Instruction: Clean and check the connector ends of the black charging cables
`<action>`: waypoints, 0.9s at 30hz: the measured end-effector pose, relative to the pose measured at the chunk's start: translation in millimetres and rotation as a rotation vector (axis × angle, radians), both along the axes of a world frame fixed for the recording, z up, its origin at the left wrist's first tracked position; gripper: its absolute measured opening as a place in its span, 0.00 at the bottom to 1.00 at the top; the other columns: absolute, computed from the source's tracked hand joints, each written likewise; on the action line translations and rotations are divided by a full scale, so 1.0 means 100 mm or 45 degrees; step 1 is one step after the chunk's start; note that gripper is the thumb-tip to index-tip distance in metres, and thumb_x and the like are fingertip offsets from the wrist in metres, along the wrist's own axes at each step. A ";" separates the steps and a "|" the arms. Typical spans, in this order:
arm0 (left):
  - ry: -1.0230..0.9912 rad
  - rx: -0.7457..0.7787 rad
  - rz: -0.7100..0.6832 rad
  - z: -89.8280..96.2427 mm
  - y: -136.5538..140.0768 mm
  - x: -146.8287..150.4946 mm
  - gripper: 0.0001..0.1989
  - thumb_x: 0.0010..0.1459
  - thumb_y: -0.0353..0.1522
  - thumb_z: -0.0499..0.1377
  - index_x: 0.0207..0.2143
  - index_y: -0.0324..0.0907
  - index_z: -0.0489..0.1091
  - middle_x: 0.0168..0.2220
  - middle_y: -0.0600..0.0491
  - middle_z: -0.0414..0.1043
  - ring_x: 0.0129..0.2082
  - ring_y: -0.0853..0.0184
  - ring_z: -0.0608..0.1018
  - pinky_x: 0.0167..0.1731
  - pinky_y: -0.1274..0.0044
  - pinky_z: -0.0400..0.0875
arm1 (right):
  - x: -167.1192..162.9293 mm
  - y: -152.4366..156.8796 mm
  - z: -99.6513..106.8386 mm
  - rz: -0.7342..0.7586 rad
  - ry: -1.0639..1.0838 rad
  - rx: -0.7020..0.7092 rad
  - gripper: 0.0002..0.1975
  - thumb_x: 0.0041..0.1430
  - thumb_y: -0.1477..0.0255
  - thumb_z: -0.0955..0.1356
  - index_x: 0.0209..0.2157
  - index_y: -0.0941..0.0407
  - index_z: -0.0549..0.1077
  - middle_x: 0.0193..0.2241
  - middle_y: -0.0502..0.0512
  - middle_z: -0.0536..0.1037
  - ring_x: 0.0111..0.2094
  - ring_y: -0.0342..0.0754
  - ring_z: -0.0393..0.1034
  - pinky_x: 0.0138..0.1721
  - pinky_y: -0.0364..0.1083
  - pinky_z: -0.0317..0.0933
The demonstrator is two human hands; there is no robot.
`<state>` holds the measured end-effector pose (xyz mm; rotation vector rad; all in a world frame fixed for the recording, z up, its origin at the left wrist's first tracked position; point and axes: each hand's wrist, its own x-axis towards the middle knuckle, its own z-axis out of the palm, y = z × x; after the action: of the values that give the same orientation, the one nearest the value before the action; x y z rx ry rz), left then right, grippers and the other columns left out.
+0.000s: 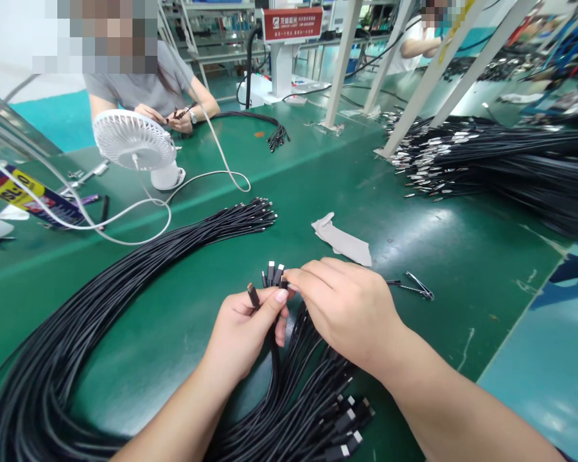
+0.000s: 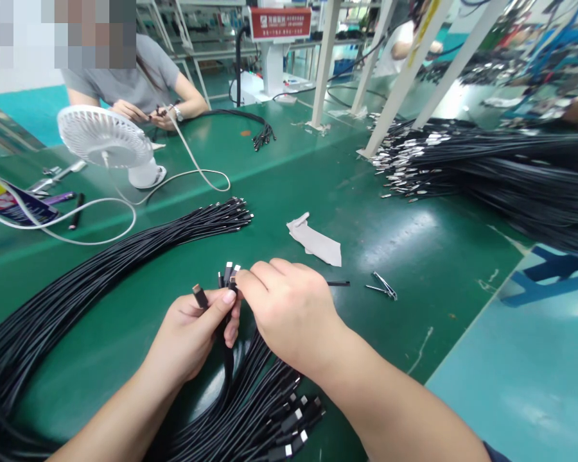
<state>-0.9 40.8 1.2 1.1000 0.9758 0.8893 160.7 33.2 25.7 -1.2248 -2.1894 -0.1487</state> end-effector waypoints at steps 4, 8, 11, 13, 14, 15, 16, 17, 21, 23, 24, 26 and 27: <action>0.012 -0.009 0.011 0.01 0.01 0.01 0.18 0.56 0.41 0.61 0.19 0.39 0.70 0.13 0.57 0.65 0.14 0.73 0.67 0.19 0.79 0.61 | -0.01 0.01 0.00 0.007 0.002 0.019 0.17 0.66 0.77 0.58 0.35 0.61 0.78 0.28 0.55 0.77 0.27 0.46 0.67 0.27 0.46 0.53; 0.050 -0.029 0.040 0.01 0.01 0.01 0.17 0.54 0.41 0.63 0.19 0.39 0.70 0.13 0.58 0.65 0.14 0.73 0.67 0.18 0.79 0.61 | -0.01 0.01 -0.01 0.002 -0.003 0.027 0.17 0.66 0.76 0.58 0.35 0.61 0.78 0.28 0.54 0.77 0.27 0.47 0.67 0.27 0.46 0.53; 0.089 -0.020 0.051 0.02 0.01 0.00 0.18 0.53 0.41 0.63 0.18 0.39 0.69 0.13 0.57 0.65 0.14 0.73 0.66 0.19 0.78 0.61 | -0.01 0.01 -0.01 -0.001 -0.006 0.023 0.17 0.66 0.76 0.58 0.34 0.61 0.77 0.28 0.54 0.77 0.28 0.47 0.67 0.27 0.47 0.53; 0.097 -0.026 0.058 0.02 0.01 0.00 0.18 0.53 0.41 0.63 0.18 0.39 0.69 0.13 0.58 0.64 0.14 0.73 0.66 0.19 0.78 0.61 | 0.00 0.02 -0.01 -0.004 -0.011 0.010 0.17 0.66 0.76 0.58 0.34 0.60 0.77 0.28 0.54 0.77 0.28 0.47 0.67 0.27 0.47 0.53; 0.096 -0.033 0.064 0.02 0.01 0.00 0.18 0.53 0.41 0.63 0.18 0.39 0.69 0.13 0.58 0.64 0.14 0.73 0.66 0.18 0.78 0.61 | 0.00 0.02 -0.01 -0.005 -0.015 0.004 0.17 0.66 0.76 0.58 0.34 0.60 0.77 0.28 0.54 0.77 0.28 0.47 0.67 0.27 0.47 0.53; 0.095 -0.038 0.068 0.02 0.01 0.00 0.18 0.52 0.42 0.63 0.18 0.39 0.69 0.13 0.58 0.64 0.14 0.73 0.66 0.18 0.78 0.61 | 0.01 0.02 -0.01 -0.006 -0.020 0.000 0.17 0.66 0.76 0.58 0.34 0.60 0.78 0.28 0.54 0.77 0.28 0.46 0.67 0.27 0.47 0.53; 0.094 -0.042 0.071 0.01 0.02 0.00 0.18 0.52 0.42 0.64 0.18 0.39 0.69 0.13 0.58 0.64 0.14 0.73 0.66 0.18 0.78 0.61 | 0.01 0.02 -0.01 -0.007 -0.026 -0.003 0.17 0.66 0.76 0.58 0.34 0.60 0.78 0.28 0.54 0.77 0.28 0.46 0.67 0.27 0.47 0.53; 0.092 -0.046 0.072 0.01 0.02 0.00 0.18 0.52 0.42 0.64 0.18 0.39 0.69 0.13 0.58 0.64 0.14 0.73 0.66 0.18 0.78 0.61 | 0.01 0.03 -0.01 -0.008 -0.031 -0.006 0.17 0.66 0.76 0.58 0.35 0.60 0.78 0.28 0.53 0.77 0.28 0.46 0.67 0.27 0.47 0.53; 0.088 -0.051 0.066 0.01 0.02 0.01 0.18 0.52 0.42 0.63 0.18 0.39 0.69 0.13 0.58 0.64 0.14 0.73 0.66 0.18 0.79 0.60 | 0.03 0.02 -0.01 -0.006 -0.036 -0.007 0.16 0.65 0.77 0.58 0.37 0.60 0.78 0.28 0.53 0.77 0.28 0.47 0.66 0.28 0.47 0.54; 0.083 -0.049 0.069 0.01 0.02 0.01 0.18 0.52 0.42 0.63 0.18 0.39 0.69 0.13 0.58 0.63 0.14 0.73 0.65 0.18 0.79 0.60 | 0.03 0.02 -0.02 -0.005 -0.035 -0.001 0.16 0.65 0.77 0.58 0.38 0.60 0.77 0.28 0.53 0.77 0.28 0.47 0.66 0.28 0.47 0.54; 0.081 -0.050 0.072 0.01 0.02 0.01 0.18 0.52 0.42 0.63 0.18 0.39 0.69 0.12 0.58 0.63 0.14 0.73 0.65 0.18 0.79 0.60 | 0.04 0.02 -0.02 -0.005 -0.037 0.001 0.16 0.65 0.78 0.58 0.38 0.60 0.77 0.28 0.53 0.77 0.28 0.47 0.66 0.28 0.46 0.54; 0.076 -0.058 0.076 0.02 0.02 0.02 0.18 0.52 0.42 0.64 0.18 0.39 0.69 0.12 0.58 0.63 0.14 0.73 0.65 0.18 0.79 0.60 | 0.04 0.03 -0.02 -0.006 -0.040 0.009 0.16 0.64 0.78 0.58 0.38 0.60 0.77 0.28 0.53 0.78 0.28 0.47 0.66 0.28 0.46 0.53; 0.074 -0.061 0.076 0.02 0.02 0.02 0.18 0.52 0.43 0.64 0.18 0.39 0.69 0.12 0.58 0.63 0.14 0.73 0.65 0.18 0.79 0.60 | 0.04 0.03 -0.02 -0.006 -0.043 0.012 0.16 0.64 0.78 0.58 0.39 0.60 0.77 0.28 0.53 0.78 0.28 0.47 0.67 0.29 0.46 0.53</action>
<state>0.9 42.3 2.8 1.0660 1.0777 0.8816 164.8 35.8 23.7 -1.2303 -2.2125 -0.1825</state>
